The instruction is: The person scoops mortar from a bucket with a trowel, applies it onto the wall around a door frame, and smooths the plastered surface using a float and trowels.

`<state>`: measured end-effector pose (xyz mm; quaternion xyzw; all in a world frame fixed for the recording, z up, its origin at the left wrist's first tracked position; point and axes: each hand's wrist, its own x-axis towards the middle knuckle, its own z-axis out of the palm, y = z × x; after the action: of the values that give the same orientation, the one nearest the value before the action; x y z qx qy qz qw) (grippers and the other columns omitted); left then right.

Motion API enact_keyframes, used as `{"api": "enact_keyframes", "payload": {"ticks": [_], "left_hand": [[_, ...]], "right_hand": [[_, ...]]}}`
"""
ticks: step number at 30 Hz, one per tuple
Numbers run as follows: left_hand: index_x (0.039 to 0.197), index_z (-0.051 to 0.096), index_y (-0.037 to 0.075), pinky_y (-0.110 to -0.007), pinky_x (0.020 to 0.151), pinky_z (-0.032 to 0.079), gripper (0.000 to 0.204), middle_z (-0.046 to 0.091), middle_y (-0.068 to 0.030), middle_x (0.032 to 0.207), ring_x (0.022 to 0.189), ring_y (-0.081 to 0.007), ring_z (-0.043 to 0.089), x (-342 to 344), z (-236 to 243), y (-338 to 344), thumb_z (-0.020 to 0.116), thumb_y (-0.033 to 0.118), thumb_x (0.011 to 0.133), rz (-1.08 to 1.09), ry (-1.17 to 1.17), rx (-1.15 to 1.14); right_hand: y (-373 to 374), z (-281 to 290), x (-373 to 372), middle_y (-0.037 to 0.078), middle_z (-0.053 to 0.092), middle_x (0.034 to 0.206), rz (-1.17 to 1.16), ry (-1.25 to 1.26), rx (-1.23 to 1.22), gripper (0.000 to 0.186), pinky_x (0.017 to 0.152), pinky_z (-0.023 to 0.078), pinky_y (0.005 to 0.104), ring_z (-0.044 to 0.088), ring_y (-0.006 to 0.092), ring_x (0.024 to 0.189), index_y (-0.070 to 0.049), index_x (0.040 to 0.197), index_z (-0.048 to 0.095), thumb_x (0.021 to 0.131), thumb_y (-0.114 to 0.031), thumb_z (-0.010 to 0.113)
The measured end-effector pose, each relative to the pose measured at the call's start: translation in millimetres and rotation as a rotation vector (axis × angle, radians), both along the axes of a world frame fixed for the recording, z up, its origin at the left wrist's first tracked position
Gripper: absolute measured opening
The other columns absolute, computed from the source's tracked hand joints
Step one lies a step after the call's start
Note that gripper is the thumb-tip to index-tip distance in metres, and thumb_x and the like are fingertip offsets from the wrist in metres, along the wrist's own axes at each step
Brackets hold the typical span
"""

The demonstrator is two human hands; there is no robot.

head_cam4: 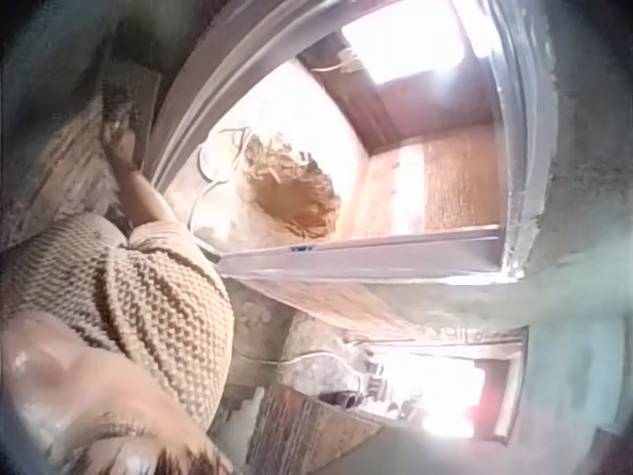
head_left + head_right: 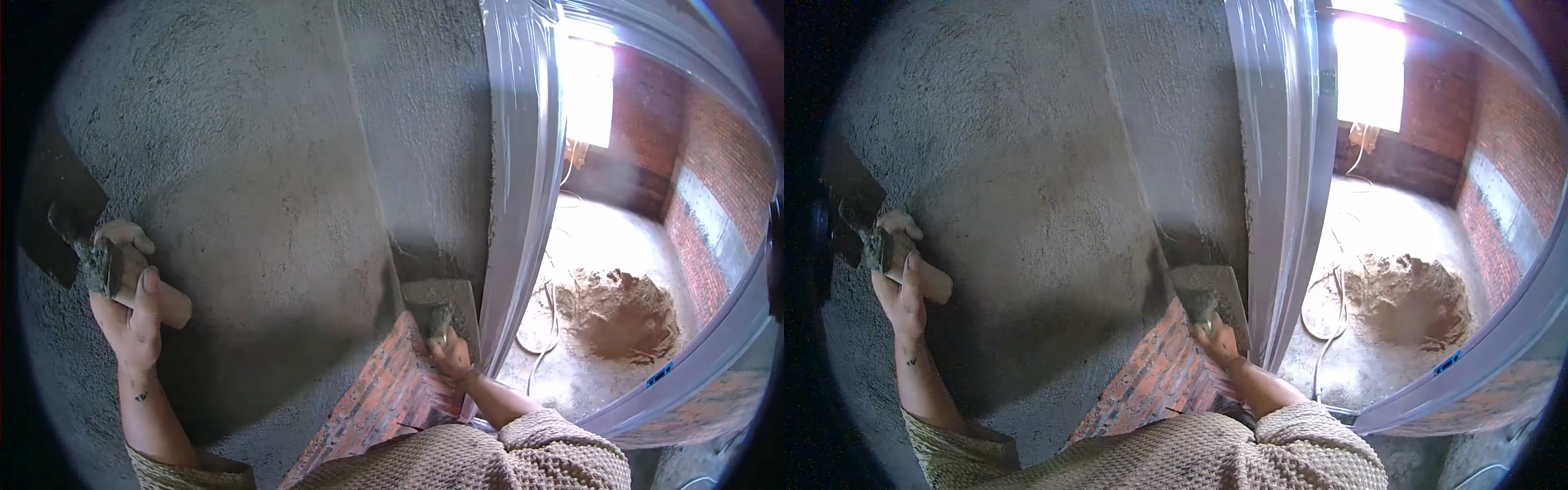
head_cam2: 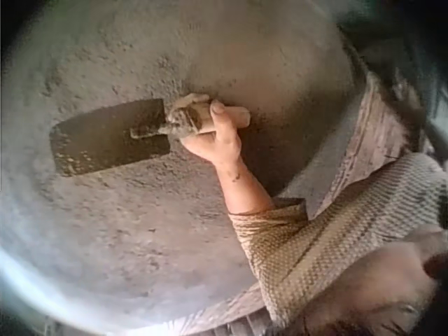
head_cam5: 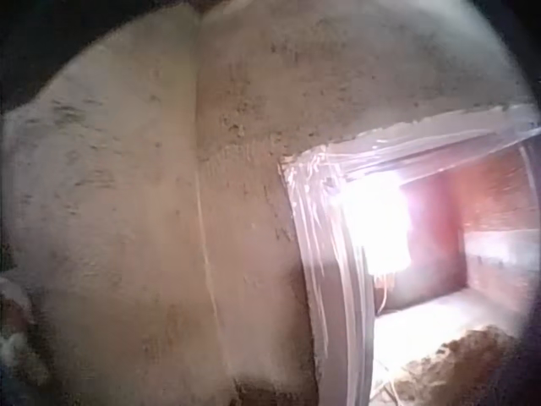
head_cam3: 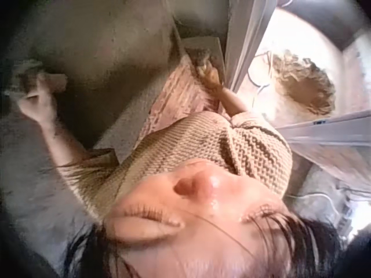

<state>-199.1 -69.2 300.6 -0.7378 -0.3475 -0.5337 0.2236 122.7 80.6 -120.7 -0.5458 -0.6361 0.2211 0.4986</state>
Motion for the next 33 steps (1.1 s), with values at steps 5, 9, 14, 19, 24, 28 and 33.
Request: {"api": "enact_keyframes", "payload": {"ticks": [5, 9, 14, 19, 24, 28, 33], "left_hand": [[0.095, 0.055, 0.003, -0.033, 0.081, 0.035, 0.026, 0.052, -0.0096, 0.095, 0.086, -0.0214, 0.046, 6.0, 0.2, -6.3, 0.058, 0.019, 0.074, 0.037, -0.013, -0.039], [0.094, 0.056, 0.004, -0.033, 0.078, 0.037, 0.027, 0.053, -0.009, 0.095, 0.084, -0.0207, 0.047, 10.2, 0.9, -8.5, 0.059, 0.021, 0.074, 0.056, -0.034, -0.045], [0.094, 0.056, 0.004, -0.031, 0.071, 0.04, 0.028, 0.054, -0.0081, 0.092, 0.079, -0.0193, 0.049, 9.9, -0.2, -7.8, 0.061, 0.023, 0.076, 0.06, -0.058, -0.052], [0.096, 0.057, 0.003, -0.03, 0.066, 0.042, 0.028, 0.056, -0.007, 0.087, 0.073, -0.0173, 0.05, 7.9, -3.0, -6.6, 0.062, 0.024, 0.078, 0.089, -0.039, -0.074], [0.099, 0.057, 0.002, -0.028, 0.065, 0.043, 0.028, 0.057, -0.0062, 0.083, 0.07, -0.0153, 0.051, 6.6, -3.3, -6.0, 0.062, 0.023, 0.082, 0.092, -0.053, -0.079], [0.102, 0.057, 0.001, -0.028, 0.066, 0.043, 0.029, 0.057, -0.006, 0.082, 0.071, -0.0149, 0.051, 4.7, -6.2, -5.1, 0.062, 0.022, 0.083, 0.09, -0.076, -0.087], [0.104, 0.057, 0.0, -0.029, 0.068, 0.044, 0.03, 0.058, -0.0071, 0.086, 0.073, -0.0156, 0.052, 4.5, -10.2, -3.9, 0.062, 0.023, 0.085, 0.118, -0.092, -0.059]], "right_hand": [[-25.0, 90.3, 12.4, 0.01, 0.06, 0.065, 0.156, 0.115, 0.067, 0.036, 0.045, 0.041, 0.0359, 0.05, 0.022, 0.047, 0.005, 0.102, 0.049, 0.085, -0.025, 0.059], [-38.7, 191.0, 28.9, 0.008, 0.059, 0.063, -0.052, 0.092, 0.327, 0.032, 0.043, 0.041, 0.0332, 0.05, 0.0182, 0.047, 0.005, 0.1, 0.052, 0.085, -0.022, 0.061], [-76.4, 323.9, 73.7, 0.008, 0.057, 0.06, -0.28, 0.034, 0.289, 0.031, 0.044, 0.042, 0.0305, 0.053, 0.0168, 0.05, 0.003, 0.096, 0.055, 0.087, -0.026, 0.057], [-86.4, 399.8, 89.7, 0.012, 0.057, 0.063, -0.352, -0.128, 0.436, 0.026, 0.045, 0.043, 0.031, 0.051, 0.0177, 0.049, 0.001, 0.094, 0.056, 0.09, -0.024, 0.053], [-91.6, 398.5, 103.5, 0.015, 0.06, 0.066, -0.299, -0.259, 0.279, 0.025, 0.042, 0.042, 0.0327, 0.051, 0.0203, 0.046, 0.003, 0.091, 0.053, 0.091, -0.022, 0.055], [-91.2, 333.6, 119.8, 0.009, 0.058, 0.061, -0.29, -0.603, 0.196, 0.021, 0.038, 0.041, 0.0321, 0.054, 0.0195, 0.046, 0.0, 0.098, 0.049, 0.092, -0.02, 0.053], [-95.9, 221.9, 128.0, 0.016, 0.06, 0.061, -0.211, -0.975, -0.026, 0.044, 0.042, 0.05, 0.0401, 0.058, 0.0328, 0.045, 0.005, 0.103, 0.044, 0.096, -0.038, 0.042]]}}
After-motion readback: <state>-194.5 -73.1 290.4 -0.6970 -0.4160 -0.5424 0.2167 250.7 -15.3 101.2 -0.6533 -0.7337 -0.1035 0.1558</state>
